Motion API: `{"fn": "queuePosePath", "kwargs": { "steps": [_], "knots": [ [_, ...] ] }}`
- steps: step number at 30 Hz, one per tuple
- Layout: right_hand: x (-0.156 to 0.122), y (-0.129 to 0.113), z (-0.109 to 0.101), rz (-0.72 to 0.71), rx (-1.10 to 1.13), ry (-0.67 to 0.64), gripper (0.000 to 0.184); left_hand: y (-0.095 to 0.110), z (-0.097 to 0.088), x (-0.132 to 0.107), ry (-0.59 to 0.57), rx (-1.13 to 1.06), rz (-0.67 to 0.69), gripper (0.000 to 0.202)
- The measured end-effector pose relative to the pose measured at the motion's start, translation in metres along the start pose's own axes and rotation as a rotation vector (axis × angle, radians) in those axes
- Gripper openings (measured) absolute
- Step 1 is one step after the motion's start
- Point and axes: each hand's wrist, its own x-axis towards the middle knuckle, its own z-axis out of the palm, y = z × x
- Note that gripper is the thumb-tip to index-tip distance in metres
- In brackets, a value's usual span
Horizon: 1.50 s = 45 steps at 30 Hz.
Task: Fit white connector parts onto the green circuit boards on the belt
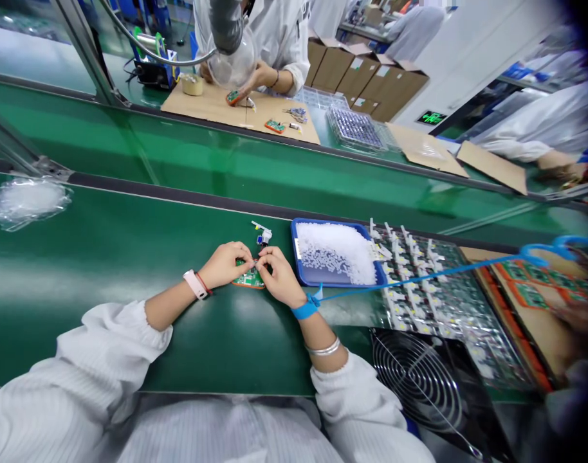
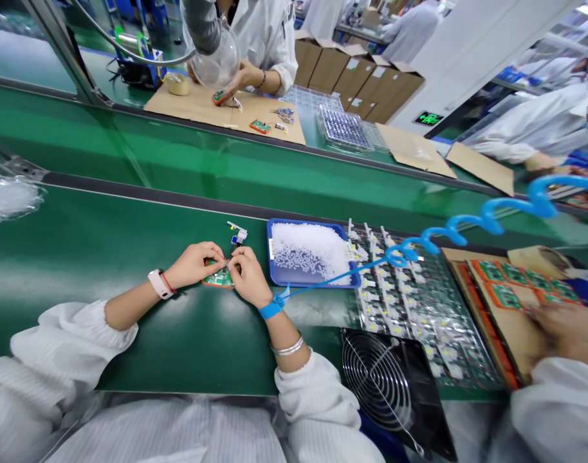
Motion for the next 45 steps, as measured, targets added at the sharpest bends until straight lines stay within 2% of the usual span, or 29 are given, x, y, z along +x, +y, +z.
{"fn": "queuePosePath", "kwargs": {
  "steps": [7, 11, 14, 17, 20, 22, 24, 27, 32, 39, 45],
  "knots": [
    [0.002, 0.002, 0.006, 0.086, -0.015, 0.018, 0.013, -0.004, 0.000, 0.006, -0.033, 0.012, -0.043, 0.010],
    [0.002, -0.009, 0.000, 0.052, -0.044, 0.066, 0.013, -0.006, -0.006, 0.000, -0.021, 0.028, 0.044, 0.010],
    [-0.005, -0.009, -0.033, -0.007, -0.161, 0.205, 0.012, -0.008, -0.012, -0.008, -0.120, 0.134, 0.187, 0.040],
    [-0.023, 0.013, -0.088, 0.096, -0.372, 0.390, 0.013, -0.011, -0.014, -0.012, -0.203, 0.259, 0.252, 0.062],
    [-0.046, 0.049, -0.134, 0.294, -0.596, 0.398, 0.013, -0.010, -0.011, -0.011, -0.158, 0.332, 0.193, 0.060],
    [-0.057, 0.067, -0.148, 0.364, -0.656, 0.331, 0.014, -0.008, -0.008, -0.011, -0.126, 0.354, 0.159, 0.059],
    [-0.062, 0.076, -0.151, 0.370, -0.669, 0.275, 0.014, -0.007, -0.007, -0.010, -0.118, 0.358, 0.147, 0.060],
    [-0.061, 0.076, -0.145, 0.352, -0.670, 0.247, 0.013, -0.006, -0.008, -0.009, -0.128, 0.350, 0.149, 0.061],
    [-0.053, 0.072, -0.137, 0.399, -0.701, 0.265, 0.011, -0.008, -0.009, -0.009, -0.139, 0.346, 0.152, 0.061],
    [-0.057, 0.078, -0.143, 0.411, -0.721, 0.337, 0.013, -0.009, -0.008, -0.010, -0.133, 0.346, 0.163, 0.059],
    [-0.059, 0.081, -0.145, 0.385, -0.719, 0.323, 0.012, -0.010, -0.009, -0.010, -0.142, 0.346, 0.159, 0.058]
  ]
}}
